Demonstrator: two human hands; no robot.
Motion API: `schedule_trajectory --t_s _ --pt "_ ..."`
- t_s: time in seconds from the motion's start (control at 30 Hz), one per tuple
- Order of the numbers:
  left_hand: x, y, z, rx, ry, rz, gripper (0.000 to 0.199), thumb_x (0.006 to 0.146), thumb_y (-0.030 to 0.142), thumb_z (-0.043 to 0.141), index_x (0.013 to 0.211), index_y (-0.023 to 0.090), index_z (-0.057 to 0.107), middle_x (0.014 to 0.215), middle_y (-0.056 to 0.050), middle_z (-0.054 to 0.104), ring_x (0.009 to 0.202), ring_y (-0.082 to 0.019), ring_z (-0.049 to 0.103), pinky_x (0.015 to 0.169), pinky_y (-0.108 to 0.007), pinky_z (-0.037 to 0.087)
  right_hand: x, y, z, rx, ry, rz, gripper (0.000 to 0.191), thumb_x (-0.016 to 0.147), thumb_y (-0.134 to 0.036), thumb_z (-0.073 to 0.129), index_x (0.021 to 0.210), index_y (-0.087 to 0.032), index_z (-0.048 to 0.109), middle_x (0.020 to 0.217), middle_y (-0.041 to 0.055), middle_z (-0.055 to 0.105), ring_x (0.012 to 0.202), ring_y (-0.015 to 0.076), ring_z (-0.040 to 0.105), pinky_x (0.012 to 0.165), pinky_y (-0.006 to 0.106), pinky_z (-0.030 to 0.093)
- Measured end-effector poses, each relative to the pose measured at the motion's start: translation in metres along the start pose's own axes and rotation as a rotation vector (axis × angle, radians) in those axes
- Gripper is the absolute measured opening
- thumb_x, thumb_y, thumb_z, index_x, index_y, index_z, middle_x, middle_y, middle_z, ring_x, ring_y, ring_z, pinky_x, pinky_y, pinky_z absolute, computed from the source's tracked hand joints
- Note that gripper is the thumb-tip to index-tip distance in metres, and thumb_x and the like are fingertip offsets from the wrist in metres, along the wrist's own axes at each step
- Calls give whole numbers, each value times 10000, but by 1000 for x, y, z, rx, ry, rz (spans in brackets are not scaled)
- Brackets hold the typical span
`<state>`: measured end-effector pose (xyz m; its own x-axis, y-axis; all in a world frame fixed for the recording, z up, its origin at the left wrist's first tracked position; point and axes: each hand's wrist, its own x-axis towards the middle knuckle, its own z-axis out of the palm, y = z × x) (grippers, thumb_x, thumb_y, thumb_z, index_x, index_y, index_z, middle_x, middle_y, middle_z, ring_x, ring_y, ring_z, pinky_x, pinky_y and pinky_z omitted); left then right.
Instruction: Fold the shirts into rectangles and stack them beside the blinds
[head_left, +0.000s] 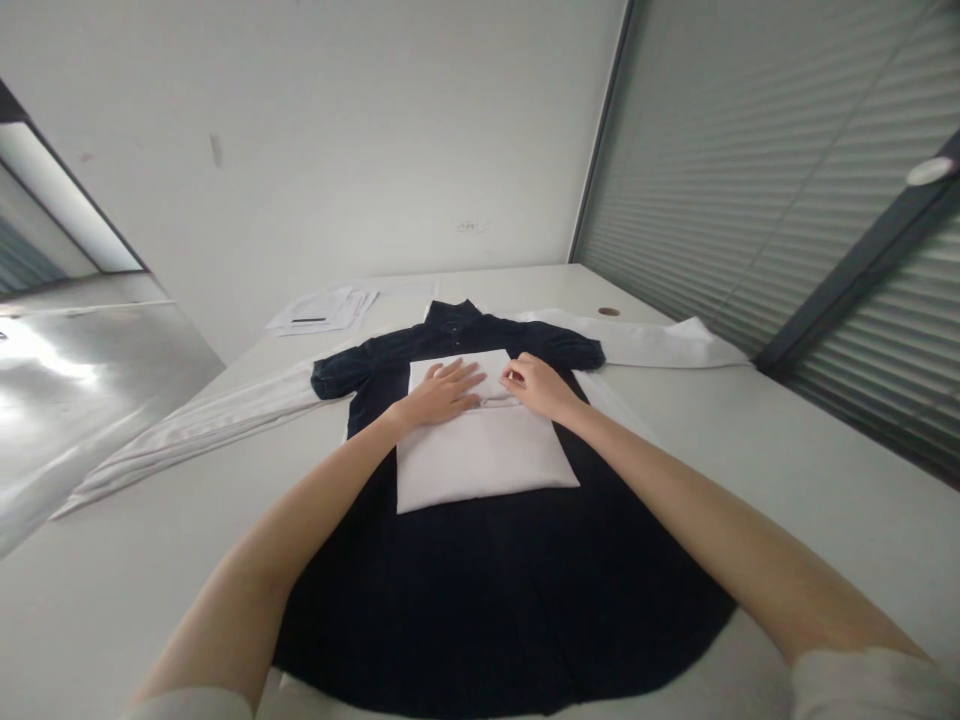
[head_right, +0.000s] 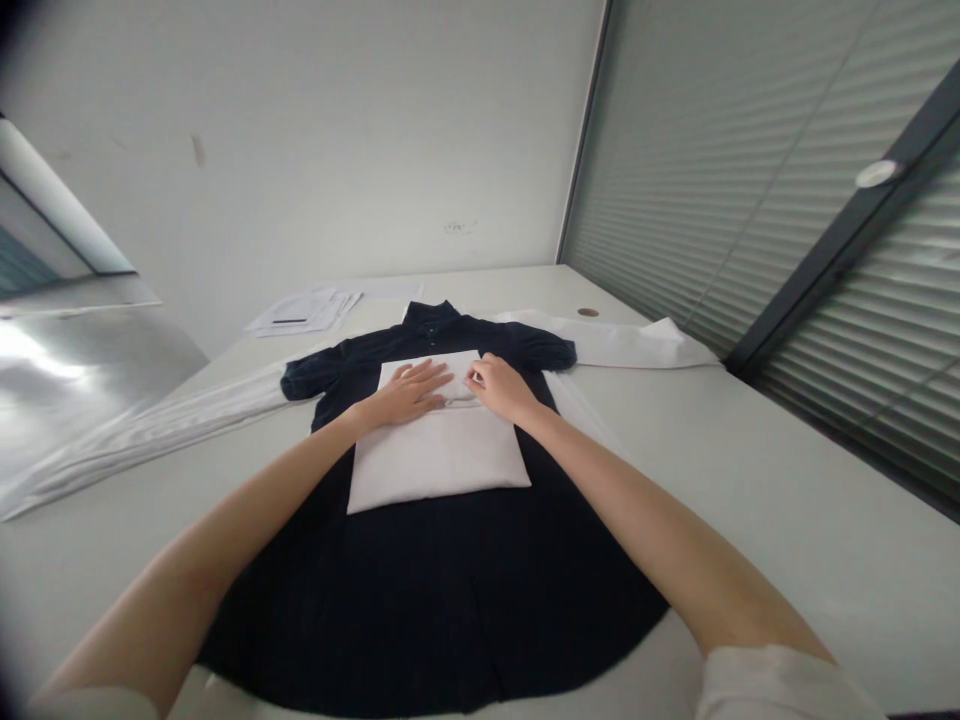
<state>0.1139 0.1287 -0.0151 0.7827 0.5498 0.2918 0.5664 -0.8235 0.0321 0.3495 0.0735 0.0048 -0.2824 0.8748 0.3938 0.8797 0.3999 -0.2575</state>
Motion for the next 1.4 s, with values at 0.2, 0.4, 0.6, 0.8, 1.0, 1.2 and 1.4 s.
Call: schedule_trajectory --t_s 0.2,0.4,0.6,0.8,1.0,1.2,1.4 --pt "-5 -19 11 -269 17 -238 408 1017 418 377 1331 301 610 1470 -23 524 1384 -213 432 1151 -371 299 26 -9 13 -70 -262 112 328 941 -445 572 751 -200 677 851 83 711 821 222 667 697 276 438" --pt "-23 -55 8 -282 237 -728 479 887 480 557 1225 148 631 1373 -200 542 1359 -406 373 1115 -578 249 50 21 23 32 -128 423 453 898 -539 604 1097 -139 680 1189 204 659 1094 322 635 844 347 475" --pt "-29 -82 4 -569 237 -866 405 660 511 776 874 185 664 1135 -123 663 1188 -363 542 1010 -474 412 61 41 36 303 -152 514 425 744 -516 784 932 -143 707 1013 159 730 971 292 685 833 339 509" --pt "-23 -82 -6 -965 327 -794 578 565 372 862 1012 133 583 949 -101 686 895 -240 664 816 -402 531 61 42 34 605 -37 499 468 767 -271 779 1169 -109 600 1167 177 696 974 225 685 841 336 537" --pt "-25 -67 -33 -1134 444 -644 614 510 284 866 1039 140 589 968 -66 687 916 -222 663 881 -399 523 55 36 14 866 44 403 512 739 -278 790 1184 -140 575 1161 136 704 1012 228 681 898 386 538" --pt "-58 -26 -70 -775 510 -308 371 750 318 720 1039 200 520 934 -24 630 851 -172 635 720 -289 536 20 26 -30 992 101 151 459 633 -329 817 1010 -181 602 1031 67 706 979 236 656 920 396 498" --pt "-117 14 -86 -83 341 172 123 881 176 586 970 234 524 984 -68 626 907 -191 609 785 -345 529 -49 -5 -65 513 -4 -70 173 763 -280 660 887 -231 550 915 39 639 826 210 588 768 337 478"
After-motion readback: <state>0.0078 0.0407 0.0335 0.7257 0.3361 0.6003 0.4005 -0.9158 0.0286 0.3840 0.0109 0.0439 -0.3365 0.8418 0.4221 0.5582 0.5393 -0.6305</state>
